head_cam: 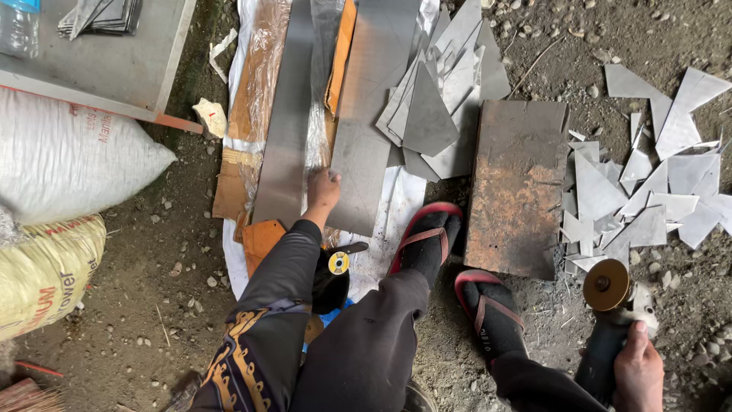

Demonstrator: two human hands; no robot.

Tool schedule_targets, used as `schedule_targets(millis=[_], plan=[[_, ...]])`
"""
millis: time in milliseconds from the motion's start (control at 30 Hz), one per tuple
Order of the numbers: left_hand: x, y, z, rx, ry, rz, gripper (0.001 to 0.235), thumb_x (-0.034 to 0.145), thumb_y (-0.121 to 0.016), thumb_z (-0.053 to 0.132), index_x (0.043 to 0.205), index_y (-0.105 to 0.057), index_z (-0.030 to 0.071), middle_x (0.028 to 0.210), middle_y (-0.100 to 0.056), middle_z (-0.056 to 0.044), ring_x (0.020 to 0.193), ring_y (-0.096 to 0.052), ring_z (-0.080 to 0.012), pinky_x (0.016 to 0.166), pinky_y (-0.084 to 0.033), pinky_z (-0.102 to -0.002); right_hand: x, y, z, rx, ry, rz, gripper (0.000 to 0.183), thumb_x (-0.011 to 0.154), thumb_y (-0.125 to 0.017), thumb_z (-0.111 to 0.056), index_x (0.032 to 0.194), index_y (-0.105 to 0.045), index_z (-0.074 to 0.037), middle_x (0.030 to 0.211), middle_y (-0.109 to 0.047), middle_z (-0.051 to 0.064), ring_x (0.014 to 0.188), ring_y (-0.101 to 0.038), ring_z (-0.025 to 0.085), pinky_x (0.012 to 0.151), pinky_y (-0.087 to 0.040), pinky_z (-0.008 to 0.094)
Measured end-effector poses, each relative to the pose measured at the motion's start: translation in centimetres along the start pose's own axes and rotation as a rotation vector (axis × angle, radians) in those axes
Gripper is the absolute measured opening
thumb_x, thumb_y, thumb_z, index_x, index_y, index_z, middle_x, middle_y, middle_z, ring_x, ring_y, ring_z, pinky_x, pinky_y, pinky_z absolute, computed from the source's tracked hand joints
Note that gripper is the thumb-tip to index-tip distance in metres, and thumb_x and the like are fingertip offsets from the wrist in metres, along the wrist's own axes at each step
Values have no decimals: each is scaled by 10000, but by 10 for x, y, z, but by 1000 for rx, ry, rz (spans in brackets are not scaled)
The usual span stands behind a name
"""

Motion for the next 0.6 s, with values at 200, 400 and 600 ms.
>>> schedule_targets(millis=[200, 400, 600], plan=[[18, -8, 5, -195, 307, -120, 470, 822, -814, 362, 1107, -648, 28, 1012, -707, -197, 973, -674, -359, 876, -530, -482, -9, -13, -15, -20, -27, -5, 688, 1169, -372, -556, 1285, -546, 99, 928, -640, 223, 721, -674, 330, 609, -568, 462], [32, -3, -7, -437, 315, -146, 382, 967, -701, 363, 977, -679, -18, 929, -720, -183, 896, -641, -343, 808, -527, -480, -13, -16, -16, -11, -43, -30, 646, 1152, -365, -532, 1274, -542, 77, 921, -639, 222, 711, -681, 332, 589, -563, 459], [31, 38, -1, -299, 344, 63, 382, 1008, -592, 418, 1034, -674, 45, 949, -713, -183, 876, -676, -362, 799, -522, -477, -13, -11, -15, -48, -39, -20, 649, 1163, -357, -520, 1255, -554, 92, 906, -641, 236, 712, -676, 332, 585, -561, 446]])
Point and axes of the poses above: each hand's wrist, its own x-axis towards the middle knuckle, its own y-axis out of the back of the hand, z = x × y, the point moved 2 cm from there along x, towards the middle knuckle
